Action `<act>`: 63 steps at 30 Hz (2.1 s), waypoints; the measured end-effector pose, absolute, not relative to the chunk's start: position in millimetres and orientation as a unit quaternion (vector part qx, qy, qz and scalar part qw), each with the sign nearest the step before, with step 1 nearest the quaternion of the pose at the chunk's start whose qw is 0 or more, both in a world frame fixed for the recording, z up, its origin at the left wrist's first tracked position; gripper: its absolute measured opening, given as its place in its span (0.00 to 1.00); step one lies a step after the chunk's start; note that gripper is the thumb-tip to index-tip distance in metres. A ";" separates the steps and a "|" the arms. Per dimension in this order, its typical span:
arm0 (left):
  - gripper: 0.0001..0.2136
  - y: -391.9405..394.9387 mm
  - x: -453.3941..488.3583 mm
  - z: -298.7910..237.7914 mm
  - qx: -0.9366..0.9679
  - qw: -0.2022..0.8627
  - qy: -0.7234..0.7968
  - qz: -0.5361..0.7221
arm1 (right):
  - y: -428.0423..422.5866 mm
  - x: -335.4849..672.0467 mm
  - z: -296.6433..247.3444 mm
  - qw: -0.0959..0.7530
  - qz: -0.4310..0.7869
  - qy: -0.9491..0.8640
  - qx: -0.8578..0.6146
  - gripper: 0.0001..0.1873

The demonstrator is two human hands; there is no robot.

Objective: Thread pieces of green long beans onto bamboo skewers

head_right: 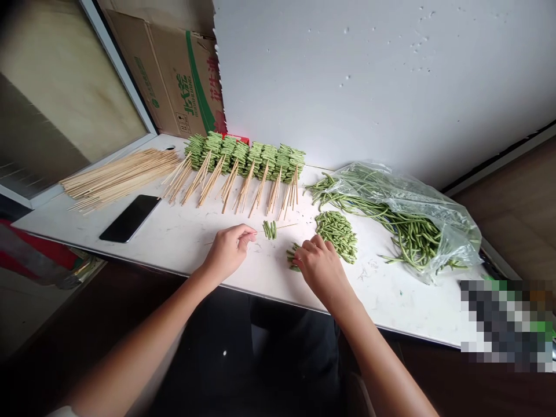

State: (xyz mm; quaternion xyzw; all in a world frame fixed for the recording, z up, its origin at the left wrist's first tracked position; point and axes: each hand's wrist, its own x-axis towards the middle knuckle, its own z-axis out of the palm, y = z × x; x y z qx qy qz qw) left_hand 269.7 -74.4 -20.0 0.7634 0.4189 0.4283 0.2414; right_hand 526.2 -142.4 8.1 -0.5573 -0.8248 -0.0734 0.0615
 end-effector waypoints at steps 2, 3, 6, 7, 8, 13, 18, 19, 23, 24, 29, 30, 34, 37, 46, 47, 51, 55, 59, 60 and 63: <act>0.10 -74.4 269.7 -20.0 0.764 0.239 0.420 0.428 | -141.6 524.0 8.3 0.049 -0.096 -0.821 -0.560 0.08; 0.10 -74.2 269.6 -19.8 0.764 0.238 0.420 0.427 | -141.2 523.7 7.6 0.045 -0.106 -0.818 -0.564 0.08; 0.10 -73.6 269.0 -19.4 0.766 0.235 0.425 0.421 | -140.3 527.0 3.3 0.045 -0.114 -0.805 -0.580 0.10; 0.10 -73.3 268.8 -19.3 0.766 0.234 0.426 0.420 | -140.0 529.3 1.4 0.050 -0.107 -0.804 -0.582 0.10; 0.11 -73.0 268.5 -19.3 0.767 0.233 0.428 0.419 | -139.6 532.0 -0.6 0.058 -0.097 -0.805 -0.582 0.10; 0.11 -72.8 268.6 -19.8 0.771 0.225 0.422 0.421 | -137.4 540.3 -8.2 0.107 -0.051 -0.809 -0.576 0.12; 0.11 -72.9 268.5 -19.9 0.774 0.219 0.414 0.426 | -138.8 538.3 -1.3 0.178 -0.016 -0.799 -0.575 0.19; 0.11 -72.6 268.3 -20.0 0.773 0.219 0.414 0.429 | -140.0 538.7 1.6 0.207 0.005 -0.790 -0.577 0.20; 0.10 -71.6 267.2 -19.9 0.768 0.226 0.410 0.439 | -145.0 545.5 7.1 0.354 0.137 -0.681 -0.626 0.20; 0.10 -71.9 267.3 -19.4 0.767 0.228 0.407 0.441 | -145.8 547.5 6.0 0.400 0.177 -0.637 -0.635 0.21; 0.09 -79.6 271.2 -14.4 0.774 0.241 0.379 0.445 | -147.5 549.7 -6.1 0.588 0.347 -0.424 -0.595 0.23; 0.09 -82.1 272.6 -13.3 0.777 0.246 0.374 0.443 | -148.0 548.0 -7.7 0.611 0.372 -0.393 -0.578 0.21; 0.09 -91.6 279.1 -11.1 0.783 0.251 0.358 0.443 | -151.9 535.8 -6.1 0.653 0.462 -0.316 -0.510 0.15; 0.09 -95.6 283.3 -12.2 0.785 0.243 0.355 0.445 | -155.0 525.8 1.2 0.659 0.505 -0.280 -0.482 0.15; 0.08 -97.4 285.9 -18.2 0.783 0.234 0.363 0.448 | -157.1 517.3 6.8 0.663 0.547 -0.241 -0.451 0.13; 0.08 -97.4 285.9 -18.5 0.783 0.233 0.363 0.449 | -156.8 517.3 5.9 0.664 0.546 -0.239 -0.452 0.13; 0.08 -97.2 286.6 -18.9 0.783 0.227 0.360 0.453 | -156.7 516.7 5.0 0.663 0.543 -0.240 -0.456 0.13; 0.08 -97.6 287.1 -17.6 0.784 0.222 0.360 0.455 | -157.4 516.7 7.1 0.660 0.532 -0.250 -0.467 0.14; 0.09 -97.9 286.7 -16.0 0.785 0.214 0.360 0.457 | -157.1 517.6 8.2 0.659 0.531 -0.248 -0.471 0.14; 0.09 -97.9 286.6 -15.9 0.786 0.210 0.359 0.458 | -156.8 517.9 8.0 0.659 0.531 -0.245 -0.473 0.14; 0.10 -97.9 286.2 -17.0 0.790 0.192 0.351 0.465 | -156.1 518.4 6.4 0.654 0.533 -0.240 -0.479 0.14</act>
